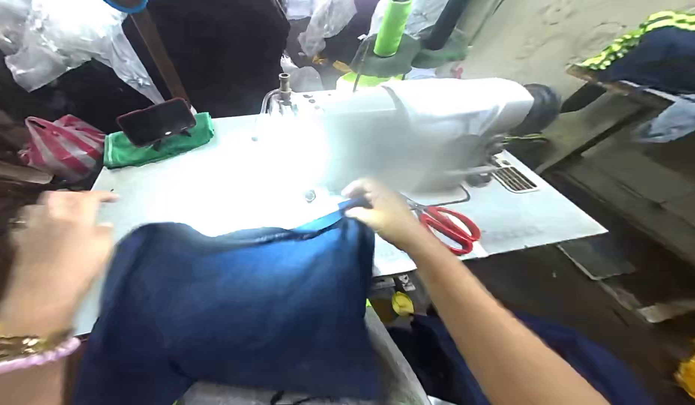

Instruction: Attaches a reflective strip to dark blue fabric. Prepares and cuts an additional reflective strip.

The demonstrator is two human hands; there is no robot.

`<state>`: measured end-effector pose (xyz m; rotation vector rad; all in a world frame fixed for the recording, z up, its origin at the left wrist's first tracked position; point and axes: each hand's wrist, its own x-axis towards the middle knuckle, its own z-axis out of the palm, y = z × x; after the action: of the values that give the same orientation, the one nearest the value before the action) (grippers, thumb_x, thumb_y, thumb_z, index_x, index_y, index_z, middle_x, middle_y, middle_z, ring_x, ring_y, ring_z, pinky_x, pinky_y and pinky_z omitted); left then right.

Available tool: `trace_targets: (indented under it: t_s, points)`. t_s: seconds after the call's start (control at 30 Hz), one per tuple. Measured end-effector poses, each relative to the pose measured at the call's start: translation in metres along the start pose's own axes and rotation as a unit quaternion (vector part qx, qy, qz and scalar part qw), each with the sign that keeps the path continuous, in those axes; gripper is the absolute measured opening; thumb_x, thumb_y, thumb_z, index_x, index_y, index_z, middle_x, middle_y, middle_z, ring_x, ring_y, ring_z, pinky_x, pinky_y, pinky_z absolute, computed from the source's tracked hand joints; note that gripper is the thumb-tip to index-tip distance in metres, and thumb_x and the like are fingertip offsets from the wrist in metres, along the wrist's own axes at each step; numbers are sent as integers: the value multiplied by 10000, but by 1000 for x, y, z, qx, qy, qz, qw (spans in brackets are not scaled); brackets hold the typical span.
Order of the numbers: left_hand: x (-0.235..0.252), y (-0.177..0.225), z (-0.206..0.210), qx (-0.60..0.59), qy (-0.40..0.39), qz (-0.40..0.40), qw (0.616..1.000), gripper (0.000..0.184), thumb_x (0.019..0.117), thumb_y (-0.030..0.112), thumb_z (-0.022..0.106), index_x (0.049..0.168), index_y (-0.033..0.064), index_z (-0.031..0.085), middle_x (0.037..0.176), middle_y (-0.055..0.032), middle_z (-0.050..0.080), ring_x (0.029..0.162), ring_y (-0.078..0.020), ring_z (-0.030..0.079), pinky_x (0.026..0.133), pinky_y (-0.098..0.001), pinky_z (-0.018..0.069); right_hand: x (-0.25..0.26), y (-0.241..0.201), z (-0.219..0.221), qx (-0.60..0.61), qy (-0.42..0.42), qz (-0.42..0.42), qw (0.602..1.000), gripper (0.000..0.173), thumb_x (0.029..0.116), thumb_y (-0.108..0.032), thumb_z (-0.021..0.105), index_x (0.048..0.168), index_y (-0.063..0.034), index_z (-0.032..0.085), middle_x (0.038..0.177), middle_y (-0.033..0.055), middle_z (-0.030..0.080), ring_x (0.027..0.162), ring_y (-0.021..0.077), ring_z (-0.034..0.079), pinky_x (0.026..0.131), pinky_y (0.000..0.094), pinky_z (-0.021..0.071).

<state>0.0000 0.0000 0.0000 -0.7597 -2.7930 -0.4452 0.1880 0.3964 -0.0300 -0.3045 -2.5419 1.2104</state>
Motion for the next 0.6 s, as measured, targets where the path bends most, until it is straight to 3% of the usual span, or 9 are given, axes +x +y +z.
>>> trace_targets:
  t_s: [0.07,0.17,0.23,0.3,0.37,0.43,0.5,0.53,0.6]
  points:
    - [-17,23,54,-24,-56,64,996,349,997,98,620,1331,-3,626,1365,-290,568,1252,-507,555,1002,-698,451,12,11,35,-60,-18,37,997,367,926,-32,721,1270,20,603,1195,220,683,1080,356,682,943,549,546]
    - [-48,45,106,-46,-142,50,988,550,1047,434,493,1526,165,509,1616,-161,396,1482,-401,381,1152,-714,266,15,23,58,-161,15,45,986,351,979,-69,660,1314,27,614,1259,252,657,1163,409,652,1003,575,518]
    - [-62,31,119,-17,-75,35,996,624,1040,532,387,1549,184,476,1623,-205,365,1483,-455,356,1117,-791,207,3,26,57,-228,66,14,971,374,988,-75,642,1344,33,600,1290,259,625,1193,417,628,1015,565,516]
    - [-70,14,120,-8,-29,0,1000,711,1025,583,350,1597,162,387,1662,-264,227,1486,-509,311,1107,-807,191,-21,26,59,-263,96,-37,959,328,958,-99,655,1264,20,661,1240,225,662,1150,392,658,975,562,542]
    - [-72,10,119,-29,6,-18,999,771,988,572,419,1614,130,337,1682,-285,103,1472,-549,299,1090,-771,281,-51,24,73,-290,82,-92,949,300,970,-211,620,1184,-32,731,1178,140,720,1100,327,697,955,552,555]
    - [-71,17,120,-63,62,19,996,588,955,404,540,1396,18,575,1577,-310,352,1384,-521,444,1048,-674,424,-76,22,91,-311,48,-111,943,403,1027,-333,515,1266,-84,724,1297,86,711,1235,284,662,1068,570,481]
    - [-69,23,126,-66,67,48,994,403,950,322,520,1148,18,694,1339,-246,586,1242,-444,568,993,-598,484,-89,24,103,-330,24,-103,938,519,1053,-430,431,1342,-75,676,1409,90,649,1345,283,586,1147,592,386]
    - [-69,23,129,-63,47,46,996,412,951,323,481,1162,49,706,1336,-216,607,1260,-428,569,1016,-611,461,-90,27,106,-343,22,-102,934,552,1057,-447,397,1371,-73,655,1444,91,622,1374,277,560,1161,584,365]
    - [-67,18,129,-57,-1,34,998,509,953,340,414,1348,126,654,1504,-177,524,1424,-425,450,1131,-677,321,-86,33,105,-356,17,-111,928,564,1068,-443,355,1398,-82,634,1466,81,606,1394,258,542,1163,576,364]
